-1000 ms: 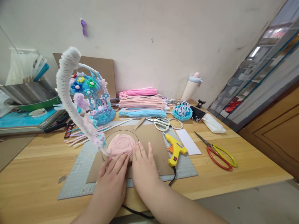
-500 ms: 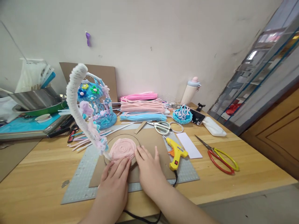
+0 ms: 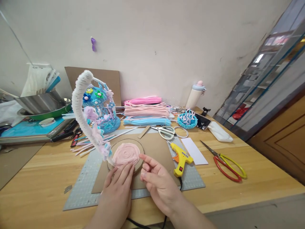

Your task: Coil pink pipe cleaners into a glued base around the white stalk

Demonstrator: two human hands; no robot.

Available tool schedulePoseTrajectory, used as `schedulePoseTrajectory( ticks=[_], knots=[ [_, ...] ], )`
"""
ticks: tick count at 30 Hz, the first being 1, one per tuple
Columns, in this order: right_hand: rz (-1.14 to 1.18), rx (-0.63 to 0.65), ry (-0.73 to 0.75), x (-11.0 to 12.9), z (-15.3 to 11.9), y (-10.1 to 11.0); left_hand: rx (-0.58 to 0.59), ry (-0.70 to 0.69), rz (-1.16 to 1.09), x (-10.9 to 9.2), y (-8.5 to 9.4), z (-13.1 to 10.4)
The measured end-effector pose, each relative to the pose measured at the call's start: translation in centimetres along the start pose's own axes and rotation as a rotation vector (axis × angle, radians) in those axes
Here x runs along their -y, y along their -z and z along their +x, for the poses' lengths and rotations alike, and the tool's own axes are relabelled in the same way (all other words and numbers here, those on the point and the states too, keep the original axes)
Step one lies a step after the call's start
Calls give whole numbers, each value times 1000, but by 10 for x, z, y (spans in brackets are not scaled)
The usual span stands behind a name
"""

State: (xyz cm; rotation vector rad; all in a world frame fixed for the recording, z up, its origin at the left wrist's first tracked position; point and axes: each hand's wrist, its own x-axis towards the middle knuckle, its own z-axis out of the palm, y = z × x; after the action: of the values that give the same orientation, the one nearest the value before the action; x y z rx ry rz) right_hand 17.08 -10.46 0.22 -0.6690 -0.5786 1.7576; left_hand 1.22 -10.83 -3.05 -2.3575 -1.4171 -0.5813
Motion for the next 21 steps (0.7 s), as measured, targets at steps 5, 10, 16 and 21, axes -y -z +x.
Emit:
schedulePoseTrajectory(
  ticks=[5,10,16,21],
  knots=[
    [76,11,21,-4,0,4,0,5,-20,0,1,0],
    [109,48,28,-6,0,5,-8,24,-44,-2,1,-2],
    [171,44,44,-9,0,9,-7,24,-53,-2,1,-1],
    [278,96,25,-11,-1,16,-15,19,-53,-2,1,0]
  ],
)
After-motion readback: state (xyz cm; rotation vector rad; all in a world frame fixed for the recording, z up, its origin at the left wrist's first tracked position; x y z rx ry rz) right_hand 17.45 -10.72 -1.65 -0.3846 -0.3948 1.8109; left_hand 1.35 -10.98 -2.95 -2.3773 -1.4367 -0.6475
